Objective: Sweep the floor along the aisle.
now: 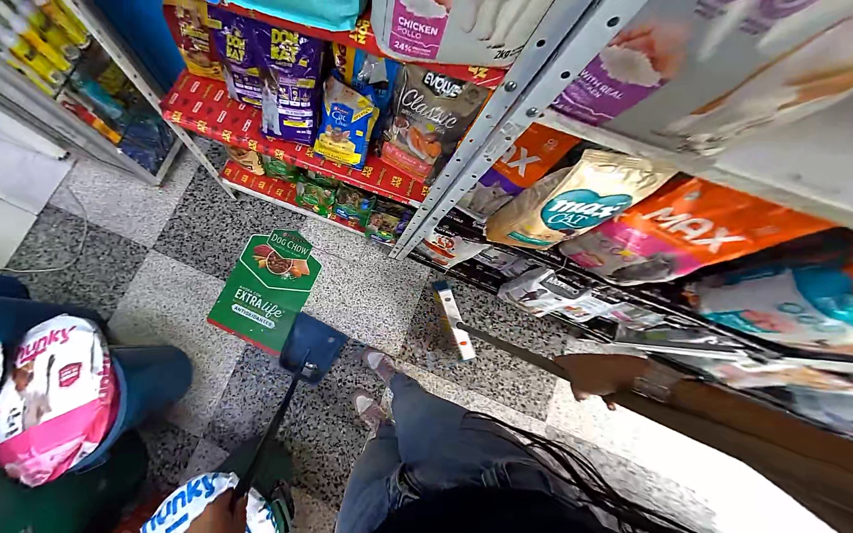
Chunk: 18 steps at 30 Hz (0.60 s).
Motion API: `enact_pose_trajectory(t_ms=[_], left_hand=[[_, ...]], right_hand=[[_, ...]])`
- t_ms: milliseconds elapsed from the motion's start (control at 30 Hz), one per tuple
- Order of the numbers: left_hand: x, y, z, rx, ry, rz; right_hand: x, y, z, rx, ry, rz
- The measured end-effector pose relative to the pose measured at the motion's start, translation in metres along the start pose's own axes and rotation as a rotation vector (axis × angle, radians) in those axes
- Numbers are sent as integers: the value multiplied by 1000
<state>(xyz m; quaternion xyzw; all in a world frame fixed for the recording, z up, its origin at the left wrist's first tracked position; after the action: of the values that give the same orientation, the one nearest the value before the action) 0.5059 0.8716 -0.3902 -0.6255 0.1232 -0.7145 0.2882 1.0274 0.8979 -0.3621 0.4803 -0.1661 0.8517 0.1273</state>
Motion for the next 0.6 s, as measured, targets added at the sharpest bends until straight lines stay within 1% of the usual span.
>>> enact_pose_trajectory(t_ms=[67,100,167,233,267,333,433,467,533,567,600], left_hand=[[-8,-16,18,-87,18,-67],[-12,-23,30,-123,23,-83],[-22,-33,53,-181,28,-114],[-33,-36,72,-212,30,-161],[-38,-36,81,-215,32,-175],[-48,-35,97,-228,41,-184],[-57,-37,117,-280,59,-186],[-59,-38,124,-297,63,-193],[-63,-41,136,-323,65,-206],[-64,-42,142,-335,63,-202],[-67,-43,148,-345,56,-194]], right_hand=[[-53,6,4,124,-103,46],[-73,9,4,123,-138,47],[-91,12,3,77,-169,30],[-91,16,3,-30,-156,-18],[-95,19,5,-126,-149,-37],[-93,22,10,-366,-106,-132],[-106,30,18,-832,-90,-242],[-126,38,20,-974,-99,-286],[-187,64,20,-1320,-158,-513],[-207,72,16,-1449,-181,-621],[-218,78,12,-1562,-199,-690]])
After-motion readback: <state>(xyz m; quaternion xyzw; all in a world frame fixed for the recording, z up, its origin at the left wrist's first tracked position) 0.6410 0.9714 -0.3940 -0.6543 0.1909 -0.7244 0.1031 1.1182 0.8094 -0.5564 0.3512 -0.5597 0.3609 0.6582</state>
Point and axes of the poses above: each hand's wrist, its own x-axis away from the middle knuckle, its own y-axis out of the palm, z = x × y, the point moved 5 cm from there along -x, towards the middle knuckle, and after that the axes turned 15 degrees about y, right-handed, at the moved point
